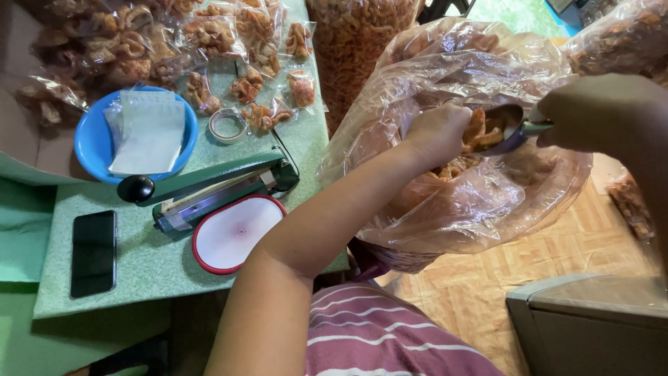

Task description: Scooping snacks from a large bulk bag into smaller plastic bags, weighing them, and sealing them with a heat sealer.

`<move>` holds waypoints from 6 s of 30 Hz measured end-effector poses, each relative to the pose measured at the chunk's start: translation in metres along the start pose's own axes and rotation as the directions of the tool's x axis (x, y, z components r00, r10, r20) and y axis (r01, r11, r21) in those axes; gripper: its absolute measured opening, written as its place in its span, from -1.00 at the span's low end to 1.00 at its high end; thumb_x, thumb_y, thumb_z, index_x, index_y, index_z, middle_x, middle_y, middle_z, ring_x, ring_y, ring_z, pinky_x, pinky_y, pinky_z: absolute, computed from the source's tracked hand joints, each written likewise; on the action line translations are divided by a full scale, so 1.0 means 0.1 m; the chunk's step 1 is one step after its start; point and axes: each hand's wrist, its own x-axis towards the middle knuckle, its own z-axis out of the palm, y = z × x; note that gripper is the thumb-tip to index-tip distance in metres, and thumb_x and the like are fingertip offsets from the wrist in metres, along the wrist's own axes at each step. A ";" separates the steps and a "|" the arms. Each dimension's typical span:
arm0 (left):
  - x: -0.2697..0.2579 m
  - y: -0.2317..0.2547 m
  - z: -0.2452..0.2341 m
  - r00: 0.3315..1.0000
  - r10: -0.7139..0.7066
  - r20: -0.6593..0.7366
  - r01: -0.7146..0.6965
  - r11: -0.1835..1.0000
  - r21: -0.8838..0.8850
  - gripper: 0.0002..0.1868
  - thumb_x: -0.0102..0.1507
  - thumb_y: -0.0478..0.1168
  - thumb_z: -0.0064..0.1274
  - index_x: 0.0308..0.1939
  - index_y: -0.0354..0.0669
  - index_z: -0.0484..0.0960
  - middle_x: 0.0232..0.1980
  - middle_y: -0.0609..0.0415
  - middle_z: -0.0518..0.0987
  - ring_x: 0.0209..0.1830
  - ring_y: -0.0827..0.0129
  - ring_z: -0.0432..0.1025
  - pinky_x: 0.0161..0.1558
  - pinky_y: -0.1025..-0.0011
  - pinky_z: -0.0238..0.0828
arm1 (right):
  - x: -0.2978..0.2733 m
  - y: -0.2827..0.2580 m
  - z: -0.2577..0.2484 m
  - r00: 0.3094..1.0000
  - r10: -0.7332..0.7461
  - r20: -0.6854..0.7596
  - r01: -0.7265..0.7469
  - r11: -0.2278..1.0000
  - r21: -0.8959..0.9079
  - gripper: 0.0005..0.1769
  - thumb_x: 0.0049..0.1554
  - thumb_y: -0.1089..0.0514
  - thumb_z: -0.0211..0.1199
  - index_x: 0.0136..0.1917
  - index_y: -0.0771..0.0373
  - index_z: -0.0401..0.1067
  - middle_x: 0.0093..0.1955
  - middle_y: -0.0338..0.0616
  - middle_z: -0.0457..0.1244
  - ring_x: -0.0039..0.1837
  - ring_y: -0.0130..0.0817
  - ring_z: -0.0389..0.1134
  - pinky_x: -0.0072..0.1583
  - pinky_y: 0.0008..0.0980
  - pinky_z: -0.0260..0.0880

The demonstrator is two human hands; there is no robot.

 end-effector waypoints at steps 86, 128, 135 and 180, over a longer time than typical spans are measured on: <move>-2.64 -1.56 -0.24 0.896 -0.445 0.016 0.243 0.458 -0.855 -0.40 -0.09 -0.34 0.18 0.04 -0.16 0.41 -0.14 0.09 0.56 -0.09 0.45 0.43 -0.06 0.53 0.34 | 0.50 -0.92 0.36 0.676 0.022 -0.737 0.002 1.000 0.031 -0.81 0.19 -0.02 -0.03 -0.03 -0.01 0.36 -0.27 -0.31 0.26 -0.60 -0.72 0.07 -0.61 -0.78 0.09; -3.08 -2.23 -0.22 0.886 -0.416 -0.206 0.304 0.855 -0.420 -0.48 -0.08 -0.25 0.08 -0.05 -0.31 0.41 -0.25 -0.21 0.51 -0.17 -0.07 0.42 -0.14 0.13 0.38 | -0.55 -2.96 -0.77 0.281 -0.382 -0.880 0.955 0.200 0.218 -0.80 -0.12 0.24 0.17 -0.24 0.46 0.41 -0.20 0.16 0.28 -0.05 0.14 0.26 0.09 -0.04 0.15; -3.19 -2.37 0.03 0.865 -0.456 -0.208 0.293 0.797 -0.528 -0.32 -0.19 -0.14 0.28 -0.06 -0.32 0.40 -0.22 -0.19 0.50 -0.14 -0.09 0.41 -0.10 0.14 0.36 | 0.03 -3.23 -0.46 0.296 -0.486 -0.823 0.911 0.401 0.091 -0.67 -0.10 -0.05 0.19 -0.41 0.28 0.43 -0.37 -0.07 0.26 -0.20 -0.09 0.27 -0.12 -0.20 0.14; -3.12 -2.12 -0.21 0.547 -0.498 -0.673 -0.224 0.687 -0.691 -0.61 0.02 -0.39 0.16 -0.07 -0.28 0.50 -0.11 -0.08 0.54 -0.06 0.32 0.40 0.01 0.40 0.34 | 0.00 -4.12 0.03 0.525 0.182 -0.831 0.718 -0.619 0.318 -0.51 -0.07 0.48 0.21 0.15 0.45 0.25 -0.07 0.05 0.24 0.03 -0.30 0.28 0.10 -0.31 0.28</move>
